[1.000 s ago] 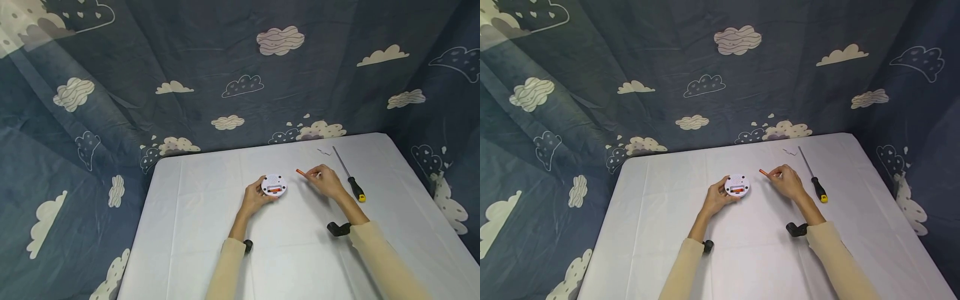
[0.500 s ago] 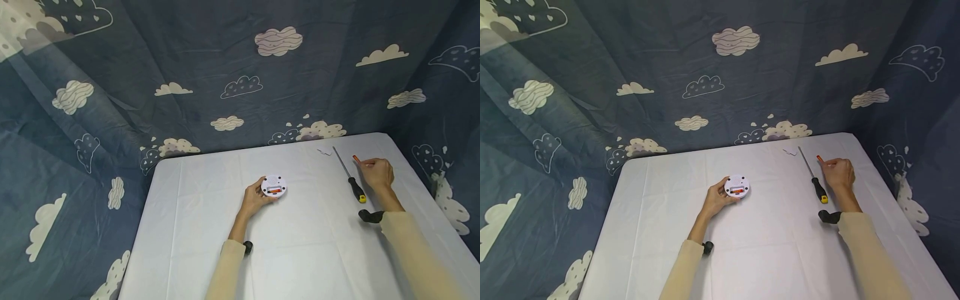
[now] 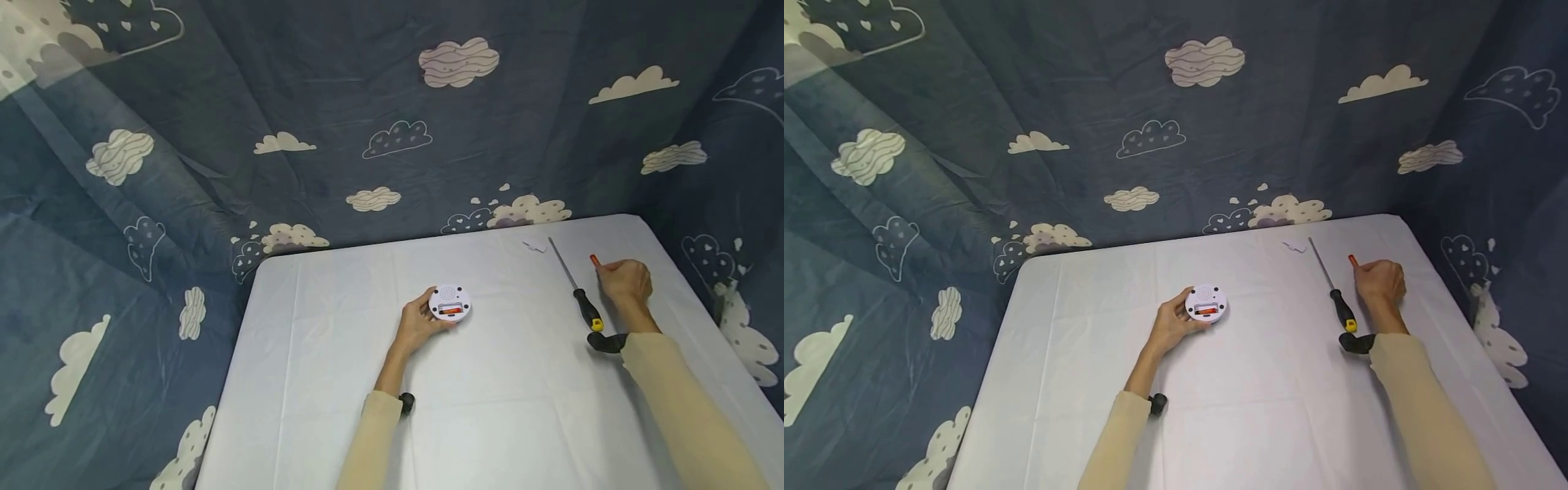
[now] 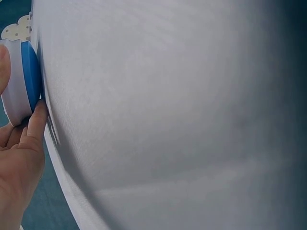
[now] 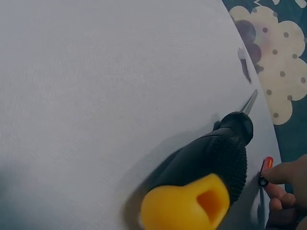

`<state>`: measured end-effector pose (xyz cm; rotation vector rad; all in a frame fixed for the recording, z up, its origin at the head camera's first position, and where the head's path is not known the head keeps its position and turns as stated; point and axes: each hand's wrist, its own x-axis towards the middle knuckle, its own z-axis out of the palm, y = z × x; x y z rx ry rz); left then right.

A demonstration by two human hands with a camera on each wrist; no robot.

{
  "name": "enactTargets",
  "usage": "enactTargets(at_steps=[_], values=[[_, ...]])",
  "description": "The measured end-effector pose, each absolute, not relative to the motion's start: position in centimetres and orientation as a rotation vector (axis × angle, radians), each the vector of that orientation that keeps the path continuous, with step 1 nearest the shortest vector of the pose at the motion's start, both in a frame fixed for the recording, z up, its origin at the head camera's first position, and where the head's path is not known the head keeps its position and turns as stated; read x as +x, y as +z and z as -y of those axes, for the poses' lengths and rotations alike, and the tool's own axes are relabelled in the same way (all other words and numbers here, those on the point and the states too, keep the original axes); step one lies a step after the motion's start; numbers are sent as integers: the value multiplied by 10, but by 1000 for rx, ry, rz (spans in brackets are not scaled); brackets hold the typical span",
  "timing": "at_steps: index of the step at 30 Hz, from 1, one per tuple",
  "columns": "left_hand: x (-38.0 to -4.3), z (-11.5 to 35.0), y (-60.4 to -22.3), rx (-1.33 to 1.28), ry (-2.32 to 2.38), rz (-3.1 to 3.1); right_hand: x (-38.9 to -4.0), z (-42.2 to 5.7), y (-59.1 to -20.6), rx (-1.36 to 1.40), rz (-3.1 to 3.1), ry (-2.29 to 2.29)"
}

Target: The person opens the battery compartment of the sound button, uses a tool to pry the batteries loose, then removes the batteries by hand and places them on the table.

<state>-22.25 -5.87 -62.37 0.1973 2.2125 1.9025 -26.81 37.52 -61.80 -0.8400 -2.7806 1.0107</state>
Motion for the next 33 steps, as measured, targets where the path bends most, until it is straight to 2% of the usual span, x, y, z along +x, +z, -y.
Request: enactTargets(at_steps=[5, 9, 14, 18, 21, 26, 33], values=[[-222, 59, -624, 211, 1897, -2225, -267, -366, -608, -784, 2733, 936], [-223, 60, -624, 209, 1900, -2233, -260, -335, -589, -633, 2629, 923], [-222, 59, -624, 216, 1898, -2233, -242, -272, -572, -169, 2634, 1075], [-222, 58, -622, 198, 1911, -2201, -228, -222, -573, 259, 2741, 1274], [-223, 57, -621, 207, 1920, -2180, -224, -192, -578, 453, 2823, 1351], [-224, 56, -622, 260, 1904, -2194, -223, -163, -584, 530, 2877, 1291], [-224, 59, -619, 235, 1883, -2217, -224, -146, -585, 520, 2842, 1289]])
